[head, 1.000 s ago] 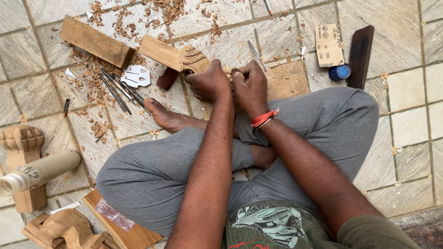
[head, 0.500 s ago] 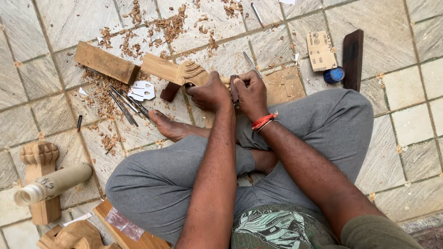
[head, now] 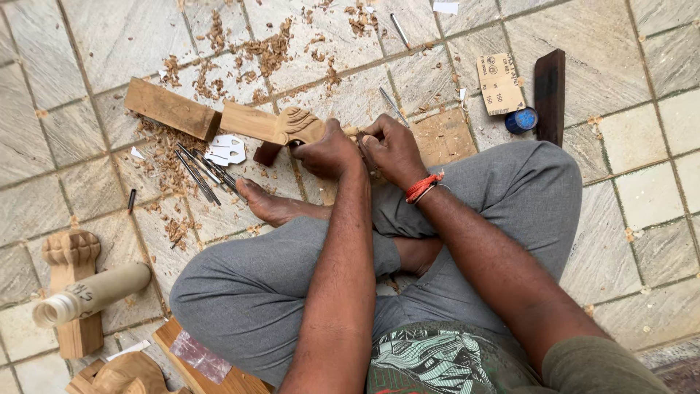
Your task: The person is carving a wooden piece, likely a decorative element or furniture part. They use a chisel to shape the wood and a sanding block to smooth the surface, working on the piece while sitting on the floor.
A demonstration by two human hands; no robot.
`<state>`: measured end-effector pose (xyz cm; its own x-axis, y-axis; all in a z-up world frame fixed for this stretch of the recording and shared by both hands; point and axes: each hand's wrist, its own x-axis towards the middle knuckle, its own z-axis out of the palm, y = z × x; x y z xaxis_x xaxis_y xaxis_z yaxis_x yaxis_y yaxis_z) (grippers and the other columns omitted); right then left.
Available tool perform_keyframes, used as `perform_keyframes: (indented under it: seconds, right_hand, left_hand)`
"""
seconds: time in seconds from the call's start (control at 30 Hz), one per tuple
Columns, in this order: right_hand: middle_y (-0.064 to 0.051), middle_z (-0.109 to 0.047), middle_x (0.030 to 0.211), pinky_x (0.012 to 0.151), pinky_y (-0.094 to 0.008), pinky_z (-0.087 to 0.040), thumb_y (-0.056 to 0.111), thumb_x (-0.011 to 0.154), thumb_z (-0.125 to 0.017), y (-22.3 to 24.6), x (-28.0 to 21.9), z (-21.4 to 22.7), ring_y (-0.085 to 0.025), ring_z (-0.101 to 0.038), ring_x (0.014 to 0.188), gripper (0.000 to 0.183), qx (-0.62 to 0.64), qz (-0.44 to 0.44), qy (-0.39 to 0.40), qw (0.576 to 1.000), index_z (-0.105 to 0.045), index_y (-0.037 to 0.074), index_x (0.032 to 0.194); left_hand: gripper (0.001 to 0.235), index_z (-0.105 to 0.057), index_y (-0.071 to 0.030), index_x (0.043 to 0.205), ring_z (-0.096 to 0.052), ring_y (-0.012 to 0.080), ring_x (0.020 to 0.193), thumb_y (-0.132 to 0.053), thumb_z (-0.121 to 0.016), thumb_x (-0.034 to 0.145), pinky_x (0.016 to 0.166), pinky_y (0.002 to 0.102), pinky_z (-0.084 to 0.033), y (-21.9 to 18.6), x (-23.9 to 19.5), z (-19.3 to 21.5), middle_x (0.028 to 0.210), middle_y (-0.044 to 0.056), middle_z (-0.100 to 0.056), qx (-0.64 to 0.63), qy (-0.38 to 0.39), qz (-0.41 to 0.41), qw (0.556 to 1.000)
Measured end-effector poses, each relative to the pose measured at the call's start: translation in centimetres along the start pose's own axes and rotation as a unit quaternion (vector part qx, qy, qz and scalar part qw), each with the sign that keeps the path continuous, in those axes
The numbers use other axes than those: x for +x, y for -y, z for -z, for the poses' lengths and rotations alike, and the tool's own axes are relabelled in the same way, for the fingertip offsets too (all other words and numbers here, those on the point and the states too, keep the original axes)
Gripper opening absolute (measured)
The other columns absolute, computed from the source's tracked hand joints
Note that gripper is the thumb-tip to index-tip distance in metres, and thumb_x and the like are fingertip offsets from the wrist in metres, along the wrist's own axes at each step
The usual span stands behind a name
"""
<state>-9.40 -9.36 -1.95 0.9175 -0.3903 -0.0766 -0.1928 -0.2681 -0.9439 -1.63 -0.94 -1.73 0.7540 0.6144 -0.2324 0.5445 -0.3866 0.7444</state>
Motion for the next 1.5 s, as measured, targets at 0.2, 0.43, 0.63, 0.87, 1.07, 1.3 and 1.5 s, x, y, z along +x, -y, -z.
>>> perform_keyframes:
  seconds: [0.2, 0.43, 0.63, 0.87, 1.07, 1.3, 1.5]
  right_hand:
    - [-0.005, -0.069, 0.088, 0.07, -0.028, -0.055, 0.011, 0.096, -0.069, 0.0, -0.1, -0.7, -0.01, -0.064, 0.078, 0.009, 0.059, -0.033, -0.064, 0.996, -0.064, 0.003, 0.096]
    - [-0.005, -0.068, 0.088, 0.068, -0.03, -0.053, 0.01, 0.097, -0.066, -0.1, 0.5, -0.3, -0.01, -0.064, 0.078, 0.01, 0.044, 0.009, -0.006, 0.999, -0.06, 0.002, 0.097]
    - [-0.008, -0.068, 0.087, 0.069, -0.033, -0.051, 0.005, 0.093, -0.07, 0.9, 1.1, 1.8, -0.015, -0.063, 0.076, 0.006, -0.091, 0.045, 0.06, 0.993, -0.064, 0.003, 0.092]
    - [-0.005, -0.068, 0.088, 0.073, -0.033, -0.055, 0.005, 0.096, -0.066, 0.5, 0.5, 0.0, -0.014, -0.066, 0.08, 0.007, 0.015, 0.006, -0.022, 1.0, -0.06, 0.003, 0.096]
    - [-0.009, -0.064, 0.09, 0.072, -0.036, -0.052, 0.006, 0.097, -0.066, 0.9, 0.8, -0.1, -0.019, -0.063, 0.079, 0.007, -0.058, 0.049, -0.011, 0.997, -0.06, 0.002, 0.097]
    - [-0.008, -0.068, 0.093, 0.076, -0.039, -0.056, 0.013, 0.097, -0.066, 2.9, 2.9, 5.9, -0.025, -0.068, 0.086, 0.007, -0.116, 0.053, 0.092, 0.988, -0.068, 0.007, 0.096]
    - [-0.013, -0.073, 0.102, 0.082, -0.046, -0.054, 0.02, 0.089, -0.076, 0.8, 2.3, 7.6, -0.032, -0.069, 0.094, 0.014, -0.341, -0.088, 0.095, 0.931, -0.076, 0.012, 0.101]
  left_hand:
    - [0.074, -0.045, 0.011, 0.122, -0.071, 0.0373, 0.09, -0.029, -0.086, 0.073, 0.083, 0.051, -0.058, 0.5, 0.0, 0.3, 0.103, 0.024, -0.066, -0.014, 0.013, -0.007, 1.0]
    - [0.075, -0.044, 0.011, 0.124, -0.072, 0.0366, 0.09, -0.028, -0.085, 0.074, 0.083, 0.051, -0.059, 0.4, 0.3, 0.0, 0.103, 0.022, -0.065, -0.014, 0.018, 0.009, 1.0]
    - [0.074, -0.046, 0.011, 0.121, -0.071, 0.0364, 0.091, -0.03, -0.087, 0.074, 0.085, 0.052, -0.057, -0.2, 0.1, 0.1, 0.101, 0.022, -0.065, 0.004, 0.028, -0.015, 0.999]
    - [0.077, -0.044, 0.012, 0.124, -0.072, 0.0369, 0.09, -0.029, -0.085, 0.073, 0.084, 0.051, -0.058, -0.2, 0.1, 0.3, 0.099, 0.023, -0.067, 0.001, 0.039, 0.007, 0.999]
    - [0.078, -0.044, 0.012, 0.124, -0.071, 0.037, 0.091, -0.03, -0.086, 0.075, 0.083, 0.052, -0.058, 0.1, 0.6, 0.3, 0.101, 0.024, -0.066, 0.008, 0.041, 0.011, 0.999]
    - [0.075, -0.048, 0.01, 0.122, -0.072, 0.0351, 0.092, -0.032, -0.089, 0.075, 0.086, 0.052, -0.057, -1.0, -0.4, 0.8, 0.103, 0.022, -0.069, 0.017, 0.036, -0.036, 0.999]
    - [0.079, -0.047, 0.005, 0.128, -0.073, 0.0307, 0.094, -0.042, -0.087, 0.078, 0.087, 0.045, -0.064, 0.3, -0.5, 0.9, 0.11, 0.02, -0.069, -0.06, 0.069, -0.008, 0.996]
